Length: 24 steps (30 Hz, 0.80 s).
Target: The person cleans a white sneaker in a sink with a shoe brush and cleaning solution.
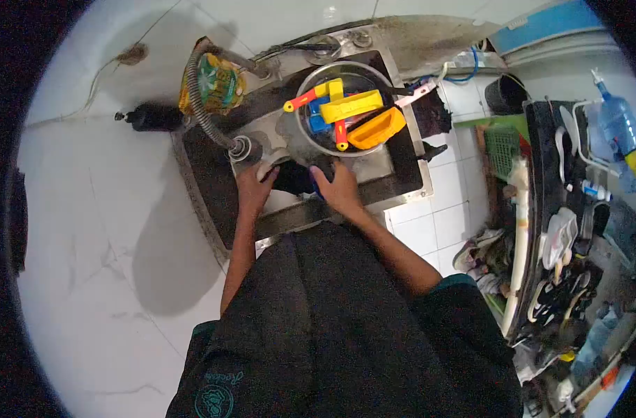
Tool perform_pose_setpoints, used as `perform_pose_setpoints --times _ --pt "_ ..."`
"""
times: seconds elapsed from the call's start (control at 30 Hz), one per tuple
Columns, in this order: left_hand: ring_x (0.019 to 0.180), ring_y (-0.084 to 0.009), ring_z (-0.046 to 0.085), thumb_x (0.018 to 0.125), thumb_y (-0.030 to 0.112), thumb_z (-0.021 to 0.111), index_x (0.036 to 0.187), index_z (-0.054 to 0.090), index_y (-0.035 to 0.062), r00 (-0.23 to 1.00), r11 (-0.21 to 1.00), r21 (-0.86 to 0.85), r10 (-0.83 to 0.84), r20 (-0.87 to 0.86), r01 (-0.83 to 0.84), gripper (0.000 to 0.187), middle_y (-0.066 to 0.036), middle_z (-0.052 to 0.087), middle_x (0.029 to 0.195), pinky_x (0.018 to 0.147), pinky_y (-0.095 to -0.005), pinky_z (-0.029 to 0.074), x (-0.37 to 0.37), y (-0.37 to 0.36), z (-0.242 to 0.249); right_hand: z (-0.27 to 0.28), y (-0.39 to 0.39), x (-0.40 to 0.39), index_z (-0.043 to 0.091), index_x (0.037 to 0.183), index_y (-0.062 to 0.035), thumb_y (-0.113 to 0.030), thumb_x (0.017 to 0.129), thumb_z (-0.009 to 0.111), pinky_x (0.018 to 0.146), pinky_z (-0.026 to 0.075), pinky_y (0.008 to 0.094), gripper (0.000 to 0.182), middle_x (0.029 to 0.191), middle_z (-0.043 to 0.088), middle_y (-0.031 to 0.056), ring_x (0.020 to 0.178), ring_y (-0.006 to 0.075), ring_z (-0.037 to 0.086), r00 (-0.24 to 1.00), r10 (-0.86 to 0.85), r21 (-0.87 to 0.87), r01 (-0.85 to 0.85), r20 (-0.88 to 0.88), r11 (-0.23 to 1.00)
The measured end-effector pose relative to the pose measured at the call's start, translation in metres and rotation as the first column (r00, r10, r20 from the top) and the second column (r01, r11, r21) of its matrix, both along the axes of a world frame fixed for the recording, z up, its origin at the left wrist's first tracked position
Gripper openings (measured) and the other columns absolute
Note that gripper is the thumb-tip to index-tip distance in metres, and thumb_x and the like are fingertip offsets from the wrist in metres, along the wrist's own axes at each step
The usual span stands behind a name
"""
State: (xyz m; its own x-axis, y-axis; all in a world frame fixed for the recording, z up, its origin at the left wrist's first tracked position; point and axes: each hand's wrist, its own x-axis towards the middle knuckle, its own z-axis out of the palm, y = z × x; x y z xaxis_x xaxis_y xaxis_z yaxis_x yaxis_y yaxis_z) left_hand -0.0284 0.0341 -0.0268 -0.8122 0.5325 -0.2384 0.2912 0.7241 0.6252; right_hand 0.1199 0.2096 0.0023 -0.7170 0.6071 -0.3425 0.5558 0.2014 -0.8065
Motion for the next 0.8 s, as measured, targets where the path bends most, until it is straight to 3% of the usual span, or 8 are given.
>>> perform_pose_setpoints --times 0.07,0.23,0.33,0.43,0.53,0.63,0.73,0.8 --pt "0.085 -0.0338 0.068 0.083 0.031 0.073 0.099 0.070 -0.0020 1.000 1.000 -0.029 -0.003 0.031 0.004 0.037 -0.020 0.070 0.088 0.080 -0.0422 0.050 -0.002 0.004 -0.002 -0.020 0.006 0.014 0.060 0.111 0.0071 -0.040 0.087 0.066 0.084 0.050 0.0465 0.053 0.098 0.065 0.0292 0.096 0.0440 0.064 0.999 -0.038 -0.031 0.037 -0.021 0.999" --pt "0.081 -0.0375 0.066 0.086 0.033 0.070 0.084 0.068 -0.0055 0.999 0.962 0.272 0.031 -0.044 -0.018 0.038 -0.023 0.068 0.083 0.078 -0.0425 0.049 0.002 0.018 0.005 -0.029 0.006 0.027 0.059 0.111 0.0078 -0.041 0.087 0.066 0.085 0.049 0.0464 0.055 0.100 0.065 0.0303 0.097 0.0434 0.063 0.995 -0.092 -0.090 0.088 -0.034 0.992" --pt "0.076 -0.0259 0.064 0.091 0.032 0.063 0.096 0.069 -0.0056 0.991 0.984 0.134 0.110 0.077 -0.120 0.039 -0.018 0.069 0.083 0.074 -0.0400 0.047 0.000 0.016 0.000 -0.043 0.001 0.026 0.059 0.113 0.0075 -0.043 0.087 0.065 0.087 0.049 0.0460 0.057 0.102 0.065 0.0299 0.098 0.0431 0.063 0.996 -0.089 -0.066 0.090 0.013 0.994" --pt "0.072 -0.0252 0.060 0.094 0.030 0.058 0.091 0.068 -0.0057 0.994 0.968 0.248 0.051 -0.100 -0.025 0.037 -0.017 0.067 0.079 0.070 -0.0394 0.045 -0.003 0.013 -0.016 -0.040 -0.007 0.015 0.058 0.117 0.0064 -0.044 0.086 0.065 0.088 0.049 0.0452 0.059 0.105 0.065 0.0286 0.100 0.0429 0.063 0.994 -0.069 -0.040 0.066 -0.080 0.997" --pt "0.081 -0.0333 0.064 0.094 0.028 0.057 0.091 0.067 -0.0060 0.989 0.978 0.208 -0.003 0.149 -0.028 0.036 -0.020 0.067 0.083 0.076 -0.0440 0.046 0.000 0.011 0.006 -0.014 -0.011 -0.008 0.057 0.122 0.0039 -0.042 0.086 0.066 0.089 0.049 0.0445 0.059 0.108 0.064 0.0266 0.102 0.0413 0.063 0.992 0.002 -0.103 -0.015 -0.125 0.995" --pt "0.077 -0.0318 0.064 0.097 0.031 0.051 0.093 0.068 -0.0046 0.994 0.973 0.212 0.078 0.073 -0.092 0.039 -0.020 0.067 0.083 0.073 -0.0426 0.046 0.004 0.007 -0.004 -0.011 -0.016 -0.023 0.056 0.121 0.0033 -0.040 0.086 0.066 0.088 0.049 0.0448 0.057 0.106 0.065 0.0268 0.101 0.0410 0.063 0.979 -0.017 -0.115 -0.007 -0.204 0.993" --pt "0.065 -0.0167 0.046 0.097 0.031 0.053 0.077 0.056 -0.0066 0.984 0.962 0.224 0.135 0.117 -0.159 0.042 -0.010 0.051 0.067 0.061 -0.0395 0.039 0.008 0.015 0.012 -0.011 -0.017 -0.028 0.056 0.119 0.0032 -0.037 0.085 0.066 0.086 0.050 0.0458 0.054 0.104 0.065 0.0264 0.099 0.0426 0.063 0.983 0.003 -0.168 -0.034 -0.183 0.985" --pt "0.068 -0.0174 0.052 0.095 0.030 0.055 0.084 0.061 -0.0063 0.993 0.956 0.282 0.056 0.102 -0.083 0.038 -0.012 0.058 0.073 0.063 -0.0389 0.043 0.011 0.021 0.020 -0.009 -0.019 -0.031 0.055 0.119 0.0033 -0.036 0.085 0.066 0.085 0.050 0.0468 0.053 0.103 0.065 0.0271 0.097 0.0435 0.063 0.982 0.008 -0.157 -0.038 -0.189 0.987"
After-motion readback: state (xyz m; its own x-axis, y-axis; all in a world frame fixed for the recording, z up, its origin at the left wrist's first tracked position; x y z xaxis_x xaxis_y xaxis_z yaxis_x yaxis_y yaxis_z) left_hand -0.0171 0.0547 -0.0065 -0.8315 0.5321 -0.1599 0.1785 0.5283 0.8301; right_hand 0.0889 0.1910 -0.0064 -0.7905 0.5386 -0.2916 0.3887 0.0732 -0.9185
